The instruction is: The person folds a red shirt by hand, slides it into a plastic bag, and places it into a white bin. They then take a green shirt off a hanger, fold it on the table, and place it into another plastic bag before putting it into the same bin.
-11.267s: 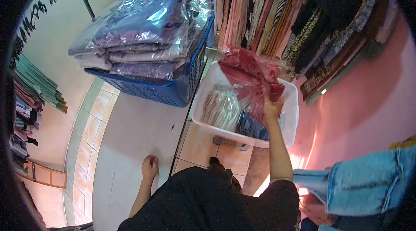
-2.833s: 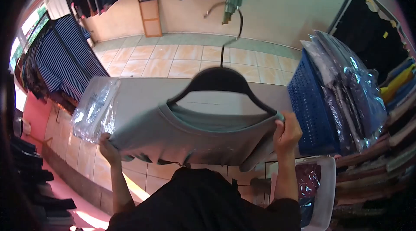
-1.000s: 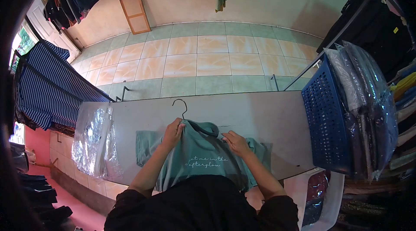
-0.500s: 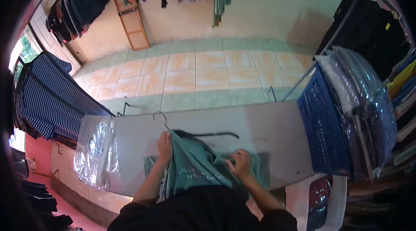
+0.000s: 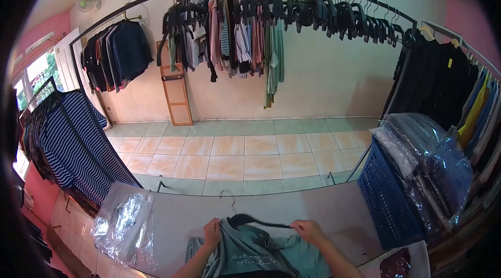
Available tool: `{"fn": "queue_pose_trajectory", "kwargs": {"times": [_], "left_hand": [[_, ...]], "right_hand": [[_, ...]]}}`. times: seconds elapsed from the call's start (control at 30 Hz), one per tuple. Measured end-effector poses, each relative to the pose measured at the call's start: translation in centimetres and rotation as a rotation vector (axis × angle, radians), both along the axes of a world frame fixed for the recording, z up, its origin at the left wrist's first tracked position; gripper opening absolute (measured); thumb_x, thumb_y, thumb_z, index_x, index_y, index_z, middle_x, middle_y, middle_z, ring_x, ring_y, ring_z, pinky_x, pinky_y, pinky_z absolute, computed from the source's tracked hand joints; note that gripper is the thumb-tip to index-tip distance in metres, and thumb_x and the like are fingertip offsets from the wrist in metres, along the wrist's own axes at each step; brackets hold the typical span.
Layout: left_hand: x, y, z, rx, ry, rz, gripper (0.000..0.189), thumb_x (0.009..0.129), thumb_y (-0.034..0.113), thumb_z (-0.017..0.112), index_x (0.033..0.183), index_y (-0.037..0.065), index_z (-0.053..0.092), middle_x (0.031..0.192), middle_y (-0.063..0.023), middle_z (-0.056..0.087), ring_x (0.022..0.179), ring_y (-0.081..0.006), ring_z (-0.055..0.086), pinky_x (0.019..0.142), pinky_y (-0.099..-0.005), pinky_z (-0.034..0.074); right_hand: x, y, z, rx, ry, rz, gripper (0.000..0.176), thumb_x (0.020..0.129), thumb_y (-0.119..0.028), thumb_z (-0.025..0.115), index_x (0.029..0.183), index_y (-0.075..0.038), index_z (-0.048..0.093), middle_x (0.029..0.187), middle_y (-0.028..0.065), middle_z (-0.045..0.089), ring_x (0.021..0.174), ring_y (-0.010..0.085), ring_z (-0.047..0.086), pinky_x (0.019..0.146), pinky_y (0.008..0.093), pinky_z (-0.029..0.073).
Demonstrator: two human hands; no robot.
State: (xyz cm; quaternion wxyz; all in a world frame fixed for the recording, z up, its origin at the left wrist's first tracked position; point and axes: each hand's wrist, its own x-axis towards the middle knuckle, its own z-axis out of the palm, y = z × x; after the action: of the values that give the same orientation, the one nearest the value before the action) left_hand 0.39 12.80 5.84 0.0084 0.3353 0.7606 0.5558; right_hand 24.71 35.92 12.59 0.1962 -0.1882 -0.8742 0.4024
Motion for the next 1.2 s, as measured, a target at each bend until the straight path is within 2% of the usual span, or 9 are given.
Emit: {"fn": "queue_pose_trajectory", "kwargs": {"times": [0.1, 0.23, 0.3, 0.37, 0.5, 0.7, 0.77, 1.03, 1.2], "left_hand": [[-1.8, -2.1, -1.9, 0.027, -0.028, 0.21, 0.023, 0.087, 0.019, 0.045, 0.078, 0.0, 0.054, 0.062, -0.017, 0.051, 0.054, -0.029, 0.05, 0.054, -0.0332, 0.041], [-3.4, -6.0, -4.8, -0.069, 0.049, 0.249, 0.023, 0.087, 0.019, 0.045, 0.078, 0.0, 0.055, 0.065, -0.0178, 0.053, 0.058, -0.0335, 0.052, 0.054, -0.0356, 0.041], [-3.5, -7.7, -6.4, -0.27, -0.059, 0.19, 0.023, 0.086, 0.021, 0.045, 0.081, 0.002, 0.056, 0.069, -0.018, 0.056, 0.063, -0.0368, 0.053, 0.057, -0.04, 0.042], [-3.4, -8.8, -8.4, -0.315, -0.011, 0.176, 0.023, 0.086, 0.023, 0.045, 0.081, 0.003, 0.057, 0.07, -0.0173, 0.057, 0.064, -0.0367, 0.054, 0.058, -0.0418, 0.043], [-2.9, -9.3, -8.5, -0.366, 0.124, 0.175, 0.023, 0.084, 0.026, 0.046, 0.08, 0.006, 0.057, 0.071, -0.0158, 0.058, 0.066, -0.0352, 0.056, 0.06, -0.0454, 0.044], [-2.5, -9.2, -9.2, -0.351, 0.251, 0.259, 0.021, 0.082, 0.026, 0.05, 0.074, 0.007, 0.056, 0.068, -0.0108, 0.059, 0.059, -0.0296, 0.057, 0.05, -0.0391, 0.045], [-2.4, -9.2, -9.2, -0.294, 0.256, 0.268, 0.02, 0.082, 0.025, 0.051, 0.073, 0.008, 0.056, 0.068, -0.0106, 0.059, 0.057, -0.0294, 0.057, 0.049, -0.0385, 0.046], [-2.5, -9.0, -8.3, -0.301, 0.32, 0.326, 0.019, 0.08, 0.025, 0.054, 0.069, 0.009, 0.055, 0.064, -0.0082, 0.058, 0.052, -0.0268, 0.057, 0.045, -0.0358, 0.046], [-2.5, -9.1, -8.0, -0.306, 0.284, 0.305, 0.018, 0.08, 0.024, 0.054, 0.069, 0.009, 0.054, 0.063, -0.0087, 0.057, 0.051, -0.027, 0.056, 0.044, -0.0361, 0.046]], "right_hand": [[1.7, 2.6, 2.4, 0.014, 0.102, -0.192, 0.017, 0.083, -0.015, 0.054, 0.083, -0.001, 0.062, 0.061, 0.0051, 0.057, 0.054, 0.0097, 0.049, 0.049, 0.025, 0.039], [0.8, 3.7, 8.7, 0.015, 0.171, -0.325, 0.016, 0.083, -0.013, 0.053, 0.082, 0.001, 0.061, 0.055, 0.0013, 0.047, 0.052, 0.0055, 0.04, 0.046, 0.023, 0.033], [-2.2, 1.4, 14.5, 0.082, 0.213, -0.245, 0.017, 0.083, -0.012, 0.053, 0.093, -0.001, 0.059, 0.056, 0.0007, 0.044, 0.053, 0.0047, 0.038, 0.046, 0.0215, 0.031], [-5.9, -2.2, 20.5, 0.047, 0.215, -0.031, 0.023, 0.084, -0.009, 0.05, 0.106, -0.003, 0.053, 0.064, 0.0034, 0.051, 0.058, 0.0071, 0.046, 0.051, 0.0235, 0.035], [-14.9, -8.7, 28.9, 0.555, 0.392, 0.321, 0.027, 0.084, -0.003, 0.044, 0.111, -0.001, 0.05, 0.082, 0.0166, 0.057, 0.074, 0.0303, 0.055, 0.062, 0.0371, 0.041], [-31.7, -12.7, 37.9, 0.794, 0.851, 0.132, 0.022, 0.083, -0.002, 0.042, 0.101, 0.004, 0.051, 0.073, 0.0232, 0.053, 0.071, 0.0377, 0.055, 0.061, 0.0425, 0.043], [-37.4, -12.3, 40.6, 0.847, 0.842, -0.087, 0.023, 0.083, -0.005, 0.043, 0.102, 0.002, 0.054, 0.084, 0.0247, 0.056, 0.075, 0.0389, 0.055, 0.066, 0.0429, 0.044], [-46.7, -11.5, 44.6, 0.663, 0.65, -0.404, 0.017, 0.078, -0.007, 0.046, 0.088, 0.005, 0.055, 0.087, 0.0267, 0.057, 0.084, 0.0398, 0.057, 0.073, 0.0436, 0.047], [-46.3, -12.3, 43.4, 0.695, 0.581, -0.356, 0.013, 0.077, -0.004, 0.047, 0.083, 0.006, 0.054, 0.087, 0.0268, 0.058, 0.08, 0.0395, 0.059, 0.071, 0.0415, 0.049]]}}
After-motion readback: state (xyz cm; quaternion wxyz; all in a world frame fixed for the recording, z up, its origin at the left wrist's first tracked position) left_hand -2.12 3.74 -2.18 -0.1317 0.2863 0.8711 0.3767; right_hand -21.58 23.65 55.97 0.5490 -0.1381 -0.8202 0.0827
